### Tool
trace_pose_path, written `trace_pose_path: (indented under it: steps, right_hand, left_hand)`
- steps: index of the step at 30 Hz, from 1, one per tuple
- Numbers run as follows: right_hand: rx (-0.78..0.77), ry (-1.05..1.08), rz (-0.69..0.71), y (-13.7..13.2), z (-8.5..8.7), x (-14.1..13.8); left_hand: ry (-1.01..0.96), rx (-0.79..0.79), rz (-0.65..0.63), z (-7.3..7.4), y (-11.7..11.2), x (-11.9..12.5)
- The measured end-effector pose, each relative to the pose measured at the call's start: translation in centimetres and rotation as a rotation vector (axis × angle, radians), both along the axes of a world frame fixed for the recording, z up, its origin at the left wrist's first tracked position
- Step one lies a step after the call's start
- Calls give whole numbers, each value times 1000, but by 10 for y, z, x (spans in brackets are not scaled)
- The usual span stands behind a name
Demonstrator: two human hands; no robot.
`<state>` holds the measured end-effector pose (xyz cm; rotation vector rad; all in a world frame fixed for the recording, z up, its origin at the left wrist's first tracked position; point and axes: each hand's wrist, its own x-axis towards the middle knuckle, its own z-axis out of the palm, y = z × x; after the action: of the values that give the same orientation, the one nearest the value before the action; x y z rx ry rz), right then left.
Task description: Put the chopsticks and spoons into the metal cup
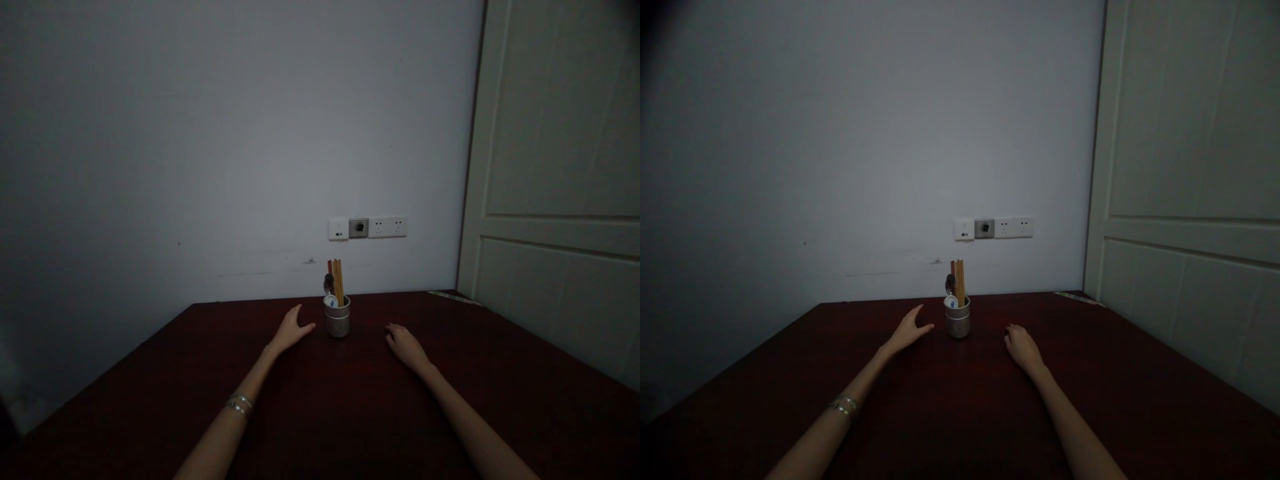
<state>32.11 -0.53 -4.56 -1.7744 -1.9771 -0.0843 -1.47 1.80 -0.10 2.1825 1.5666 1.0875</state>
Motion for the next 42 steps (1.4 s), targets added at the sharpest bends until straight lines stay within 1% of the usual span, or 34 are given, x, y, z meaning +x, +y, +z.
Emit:
trace_pose_path:
  steps: [2, 4, 6, 8, 11, 14, 17, 21, 26, 32, 39, 42]
  right_hand:
    - [-1, 7, -1, 1, 0, 0]
    - [-3, 2, 9, 1, 0, 0]
    - [-8, -12, 16, 1, 0, 0]
    - [-12, -27, 13, 1, 1, -1]
    - [-1, -29, 10, 0, 2, -1]
    - [8, -10, 12, -2, 4, -2]
    - [14, 15, 7, -3, 5, -2]
    - [28, 35, 8, -3, 4, -3]
    - [16, 69, 22, -3, 5, -3]
    - [17, 28, 19, -5, 7, -4]
    - [14, 18, 5, -7, 8, -4]
    - [15, 0, 7, -6, 8, -4]
  left_hand:
    - [-152, -34, -57, 8, -1, 19]
    - [-280, -61, -78, 11, 1, 39]
    - [-390, -86, -78, 9, 6, 57]
    - [-489, -101, -92, 4, 13, 71]
    - [-610, -94, -157, -4, 24, 83]
    - [-673, -94, -199, -7, 29, 91]
    - [-702, -105, -205, -7, 27, 96]
    - [-695, -75, -226, -6, 25, 102]
    - [-661, -34, -172, -8, 27, 104]
    - [-601, -11, -154, -9, 26, 102]
    - [-556, -5, -100, -7, 23, 103]
    - [-523, 28, -86, -4, 20, 104]
